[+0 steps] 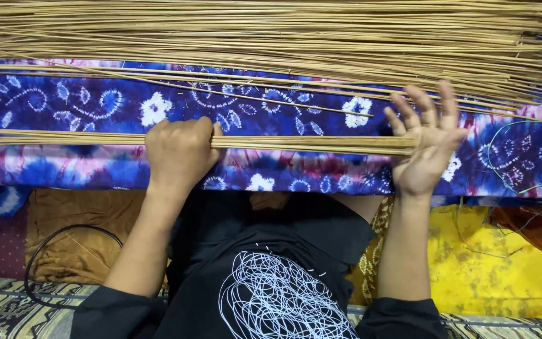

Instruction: Aligning thin wooden sticks into organized bundles on a patterned cloth surface.

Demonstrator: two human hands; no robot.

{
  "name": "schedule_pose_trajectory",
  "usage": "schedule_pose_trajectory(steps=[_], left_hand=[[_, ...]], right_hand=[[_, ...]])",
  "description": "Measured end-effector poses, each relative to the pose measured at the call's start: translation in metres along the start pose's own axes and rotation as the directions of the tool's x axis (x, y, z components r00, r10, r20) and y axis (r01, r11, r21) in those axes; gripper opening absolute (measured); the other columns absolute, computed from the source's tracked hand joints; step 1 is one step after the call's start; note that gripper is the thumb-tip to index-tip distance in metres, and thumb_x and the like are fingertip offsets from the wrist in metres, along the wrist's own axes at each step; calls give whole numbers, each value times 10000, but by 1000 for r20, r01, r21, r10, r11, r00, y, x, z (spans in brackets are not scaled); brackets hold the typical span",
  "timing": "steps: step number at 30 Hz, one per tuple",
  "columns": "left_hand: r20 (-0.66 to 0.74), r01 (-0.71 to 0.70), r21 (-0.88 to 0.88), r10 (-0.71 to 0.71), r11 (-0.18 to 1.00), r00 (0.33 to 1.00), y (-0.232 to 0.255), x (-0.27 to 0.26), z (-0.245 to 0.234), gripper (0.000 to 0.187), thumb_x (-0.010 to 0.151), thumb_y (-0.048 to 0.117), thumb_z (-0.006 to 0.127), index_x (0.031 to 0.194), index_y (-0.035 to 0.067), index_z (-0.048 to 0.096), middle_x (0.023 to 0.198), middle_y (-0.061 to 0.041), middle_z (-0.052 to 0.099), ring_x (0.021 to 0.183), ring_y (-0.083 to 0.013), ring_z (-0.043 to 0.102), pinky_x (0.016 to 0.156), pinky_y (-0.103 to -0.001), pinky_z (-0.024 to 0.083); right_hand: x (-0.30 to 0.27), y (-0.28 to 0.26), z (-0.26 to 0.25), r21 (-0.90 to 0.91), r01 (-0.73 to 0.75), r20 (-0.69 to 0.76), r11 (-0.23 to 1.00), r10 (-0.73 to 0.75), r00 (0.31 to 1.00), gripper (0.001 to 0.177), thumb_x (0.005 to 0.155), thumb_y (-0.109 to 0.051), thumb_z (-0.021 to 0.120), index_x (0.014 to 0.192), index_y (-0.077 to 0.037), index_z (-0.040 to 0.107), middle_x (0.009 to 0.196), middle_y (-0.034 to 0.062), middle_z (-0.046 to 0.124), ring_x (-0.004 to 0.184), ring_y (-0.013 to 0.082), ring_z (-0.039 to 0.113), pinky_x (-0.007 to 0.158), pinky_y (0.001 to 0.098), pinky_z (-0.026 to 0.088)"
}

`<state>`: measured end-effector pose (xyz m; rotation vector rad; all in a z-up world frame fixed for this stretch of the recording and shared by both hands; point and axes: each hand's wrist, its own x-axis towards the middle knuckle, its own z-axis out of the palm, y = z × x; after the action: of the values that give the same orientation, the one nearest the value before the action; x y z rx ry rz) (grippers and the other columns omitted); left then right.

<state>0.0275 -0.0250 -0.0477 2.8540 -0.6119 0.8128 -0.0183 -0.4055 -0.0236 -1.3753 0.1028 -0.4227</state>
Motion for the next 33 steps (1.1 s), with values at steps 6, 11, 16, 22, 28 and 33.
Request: schedule_pose_trajectory(steps=[6,11,16,22,28,33], left_hand=[[65,-75,43,72,996,995,11,11,-28,317,862,120,839,643,200,625,497,72,559,417,-114,484,542,-270,373],[2,-55,16,55,998,998,12,12,-30,369,873,74,788,608,165,549,503,41,538,427,-151,460,559,-294,390],[-88,-150,-36,147,988,985,16,-3,13,361,813,333,809,596,198,554,468,11,475,449,-205,558,529,-333,420],[-170,-153,-7,150,988,974,14,0,10,385,899,264,732,596,202,503,490,-4,424,452,-210,505,537,-325,406],[-234,-59,11,60,998,970,17,8,14,471,1054,378,627,644,188,492,550,3,405,520,-220,512,564,-345,416],[-90,-143,-127,133,981,987,27,8,5,396,846,420,727,951,47,646,768,-77,499,747,-300,553,699,-435,424]], right_hand=[[9,1,-25,51,0,170,999,-8,985,1021,883,-886,331,1620,-180,378,1397,143,607,1349,292,594,1270,500,491],[6,-7,-29,-72,21,227,997,-4,974,1066,870,-917,249,1600,-150,372,1379,146,609,1315,284,613,1239,466,522],[-4,20,-3,-36,-58,263,998,66,963,1222,797,-943,148,1581,-33,372,1342,308,603,1300,394,626,1119,502,518],[-8,12,-2,-8,-81,188,997,81,979,949,944,-796,208,1566,-99,378,1379,204,613,1329,333,635,1153,464,541],[-23,23,18,454,-163,-70,876,217,974,641,992,-379,634,1549,-139,424,1461,172,597,1360,325,643,1179,474,574],[-7,48,-6,576,-91,-350,812,346,871,351,1045,-395,698,1385,-332,634,1107,-70,646,850,78,548,859,275,578]])
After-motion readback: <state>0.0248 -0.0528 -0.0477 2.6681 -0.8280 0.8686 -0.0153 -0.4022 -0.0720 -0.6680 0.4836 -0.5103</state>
